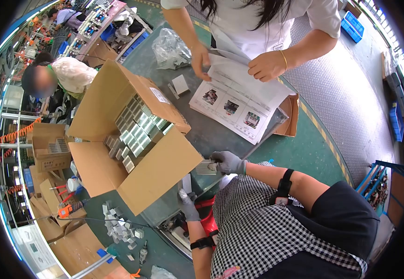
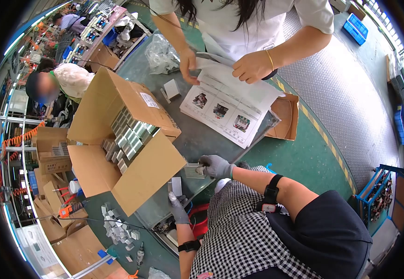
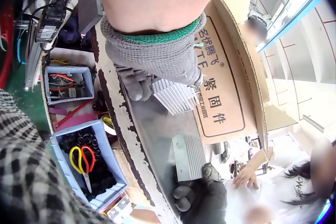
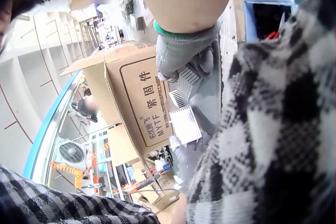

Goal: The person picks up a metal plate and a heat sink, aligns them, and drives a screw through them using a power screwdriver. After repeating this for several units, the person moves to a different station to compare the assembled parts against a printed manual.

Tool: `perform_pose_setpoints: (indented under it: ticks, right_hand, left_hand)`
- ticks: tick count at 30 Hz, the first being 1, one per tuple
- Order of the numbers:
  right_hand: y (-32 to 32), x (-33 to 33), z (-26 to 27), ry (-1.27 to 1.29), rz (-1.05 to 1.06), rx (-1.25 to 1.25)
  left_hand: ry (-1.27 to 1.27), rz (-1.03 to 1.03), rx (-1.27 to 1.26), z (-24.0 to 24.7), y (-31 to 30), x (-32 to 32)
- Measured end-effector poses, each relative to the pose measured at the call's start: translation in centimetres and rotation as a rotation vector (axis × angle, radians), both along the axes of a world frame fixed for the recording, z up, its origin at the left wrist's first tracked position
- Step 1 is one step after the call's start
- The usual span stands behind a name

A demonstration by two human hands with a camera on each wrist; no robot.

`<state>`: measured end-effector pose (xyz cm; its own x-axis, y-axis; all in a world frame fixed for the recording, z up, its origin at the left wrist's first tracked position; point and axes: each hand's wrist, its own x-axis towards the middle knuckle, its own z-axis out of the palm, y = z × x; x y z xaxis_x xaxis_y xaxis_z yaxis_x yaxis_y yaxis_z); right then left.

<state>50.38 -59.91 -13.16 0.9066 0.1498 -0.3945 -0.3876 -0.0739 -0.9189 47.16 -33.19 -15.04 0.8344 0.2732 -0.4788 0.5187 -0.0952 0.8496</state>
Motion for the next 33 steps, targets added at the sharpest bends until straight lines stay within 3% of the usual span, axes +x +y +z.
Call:
perform_pose_setpoints:
  ticks: [33]
  right_hand:
    - [0.2,0.0,-1.2,-0.014,0.001,-0.026]
  left_hand:
    - [0.036,-0.025,0.004,-0.9,0.8,-0.1]
